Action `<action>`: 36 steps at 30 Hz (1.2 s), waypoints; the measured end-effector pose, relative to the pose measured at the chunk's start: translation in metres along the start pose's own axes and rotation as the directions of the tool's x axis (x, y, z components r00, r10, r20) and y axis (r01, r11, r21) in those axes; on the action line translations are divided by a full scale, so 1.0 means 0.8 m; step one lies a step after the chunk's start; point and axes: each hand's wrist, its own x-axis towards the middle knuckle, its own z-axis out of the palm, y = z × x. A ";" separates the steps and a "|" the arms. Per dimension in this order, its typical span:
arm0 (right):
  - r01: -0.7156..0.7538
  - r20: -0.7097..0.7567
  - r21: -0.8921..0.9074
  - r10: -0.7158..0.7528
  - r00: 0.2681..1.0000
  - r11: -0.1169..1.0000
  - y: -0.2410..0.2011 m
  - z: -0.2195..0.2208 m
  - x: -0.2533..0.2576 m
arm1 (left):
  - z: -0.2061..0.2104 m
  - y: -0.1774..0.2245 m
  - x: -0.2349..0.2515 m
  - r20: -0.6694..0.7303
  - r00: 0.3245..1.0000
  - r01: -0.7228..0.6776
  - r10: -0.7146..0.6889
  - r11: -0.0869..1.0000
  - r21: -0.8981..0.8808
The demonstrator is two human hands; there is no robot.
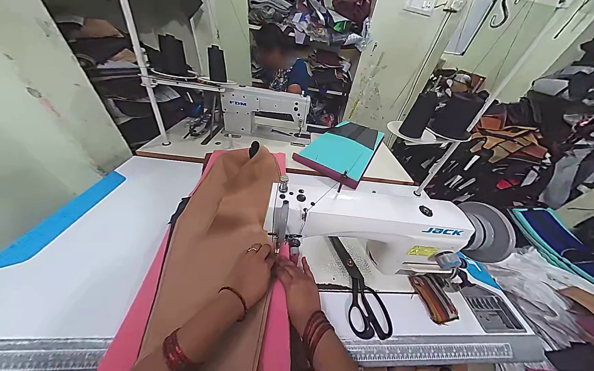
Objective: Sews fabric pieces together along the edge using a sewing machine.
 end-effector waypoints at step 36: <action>-0.057 -0.077 0.627 0.134 0.988 0.777 -0.113 0.017 -0.110 | 0.004 0.002 -0.099 -0.170 0.985 0.010 -0.030 0.993 -0.118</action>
